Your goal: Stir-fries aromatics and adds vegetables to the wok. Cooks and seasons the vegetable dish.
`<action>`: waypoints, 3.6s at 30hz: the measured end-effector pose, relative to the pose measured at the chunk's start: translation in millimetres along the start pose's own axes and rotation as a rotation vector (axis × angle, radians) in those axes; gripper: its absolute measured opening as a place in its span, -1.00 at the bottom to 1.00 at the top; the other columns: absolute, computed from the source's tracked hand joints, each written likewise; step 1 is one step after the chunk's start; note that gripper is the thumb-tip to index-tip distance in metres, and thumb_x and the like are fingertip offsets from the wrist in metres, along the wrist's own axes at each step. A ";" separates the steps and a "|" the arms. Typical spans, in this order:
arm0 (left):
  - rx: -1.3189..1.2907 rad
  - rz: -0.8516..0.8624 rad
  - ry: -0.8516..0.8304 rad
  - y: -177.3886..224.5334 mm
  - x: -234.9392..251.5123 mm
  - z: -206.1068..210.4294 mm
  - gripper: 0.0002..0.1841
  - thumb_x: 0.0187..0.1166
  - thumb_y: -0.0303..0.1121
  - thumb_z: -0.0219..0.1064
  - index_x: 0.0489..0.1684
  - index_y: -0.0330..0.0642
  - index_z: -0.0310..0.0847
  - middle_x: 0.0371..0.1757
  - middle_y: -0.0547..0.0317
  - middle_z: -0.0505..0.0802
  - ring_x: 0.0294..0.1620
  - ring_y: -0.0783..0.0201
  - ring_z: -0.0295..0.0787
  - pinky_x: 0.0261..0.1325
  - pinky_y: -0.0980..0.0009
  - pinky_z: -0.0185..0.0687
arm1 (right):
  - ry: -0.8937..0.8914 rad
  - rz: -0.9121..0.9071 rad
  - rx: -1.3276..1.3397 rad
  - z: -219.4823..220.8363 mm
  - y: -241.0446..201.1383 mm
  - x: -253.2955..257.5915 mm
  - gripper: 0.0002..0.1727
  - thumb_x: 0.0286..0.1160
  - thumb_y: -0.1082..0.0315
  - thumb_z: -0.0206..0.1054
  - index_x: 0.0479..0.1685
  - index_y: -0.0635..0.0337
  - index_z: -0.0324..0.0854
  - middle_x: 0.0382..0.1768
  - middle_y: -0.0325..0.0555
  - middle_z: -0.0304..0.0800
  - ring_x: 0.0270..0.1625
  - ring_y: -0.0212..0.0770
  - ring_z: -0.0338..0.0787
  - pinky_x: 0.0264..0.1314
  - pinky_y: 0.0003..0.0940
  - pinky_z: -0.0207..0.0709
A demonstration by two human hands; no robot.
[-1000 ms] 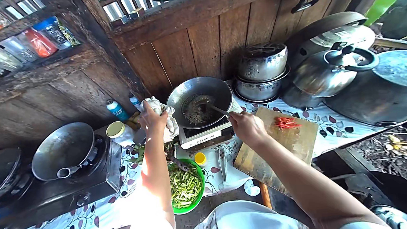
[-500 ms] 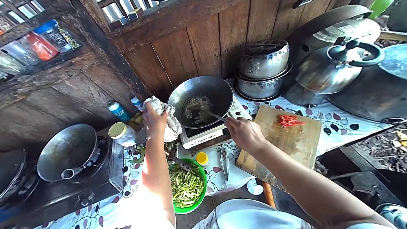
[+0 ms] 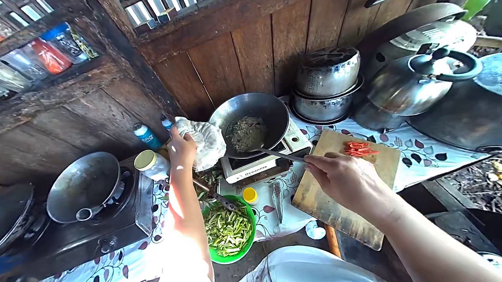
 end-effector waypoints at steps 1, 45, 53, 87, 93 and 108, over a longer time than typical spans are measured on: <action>-0.009 -0.007 0.001 -3.5 0.9 -1.6 -0.44 0.84 -0.25 0.07 0.78 -0.30 0.16 0.37 -0.54 0.68 0.42 -0.42 0.64 0.46 -0.30 0.45 | -0.030 0.025 -0.013 2.2 1.9 0.3 -0.74 0.67 0.30 0.29 0.01 0.20 0.88 -0.44 0.12 0.79 -0.42 0.17 0.83 -0.48 0.11 0.61; 0.155 -0.064 -0.226 -7.7 -23.1 14.3 -0.28 0.56 0.08 0.45 0.36 -0.48 0.56 0.26 -0.49 0.75 0.38 -0.40 0.68 0.37 -0.38 0.49 | -0.317 0.257 -0.068 67.4 26.6 52.0 -0.57 0.89 0.17 0.04 0.49 0.07 0.66 0.11 0.31 0.82 0.13 0.34 0.84 0.14 0.30 0.62; 0.139 -0.072 -0.257 -6.9 -28.8 12.9 -0.29 0.58 0.06 0.42 0.39 -0.48 0.53 0.27 -0.45 0.75 0.37 -0.36 0.69 0.35 -0.35 0.52 | -0.104 0.068 -0.138 -15.3 -15.4 8.8 -0.70 0.74 0.29 0.23 0.11 0.21 0.85 -0.23 0.28 0.88 -0.20 0.35 0.89 -0.27 0.34 0.64; 0.192 -0.058 -0.240 -8.7 -27.6 17.0 -0.27 0.60 0.09 0.40 0.45 -0.46 0.46 0.30 -0.43 0.74 0.41 -0.32 0.68 0.40 -0.30 0.51 | -0.147 0.152 0.012 87.5 26.0 72.0 -0.60 0.86 0.21 0.12 0.38 0.21 0.72 -0.02 0.37 0.83 0.01 0.42 0.85 -0.02 0.39 0.62; 0.181 -0.068 -0.252 -8.8 -28.8 16.4 -0.29 0.62 0.07 0.38 0.44 -0.45 0.48 0.30 -0.44 0.73 0.41 -0.33 0.66 0.40 -0.31 0.50 | -0.093 -0.029 -0.002 4.6 11.3 17.5 -0.67 0.76 0.27 0.21 0.17 0.22 0.83 -0.24 0.27 0.86 -0.23 0.34 0.87 -0.24 0.38 0.63; 0.213 -0.058 -0.251 -6.5 -29.2 16.8 -0.28 0.62 0.08 0.38 0.44 -0.47 0.47 0.30 -0.43 0.74 0.41 -0.32 0.67 0.41 -0.30 0.49 | -0.163 0.173 0.010 68.1 29.6 55.4 -0.63 0.85 0.25 0.14 0.36 0.23 0.73 -0.03 0.38 0.82 0.00 0.43 0.84 -0.05 0.41 0.61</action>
Point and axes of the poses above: each hand's wrist, its own x-axis towards the middle knuckle, its own z-axis out of the palm, y = z × x, the point moved 8 cm from there along x, towards the middle knuckle
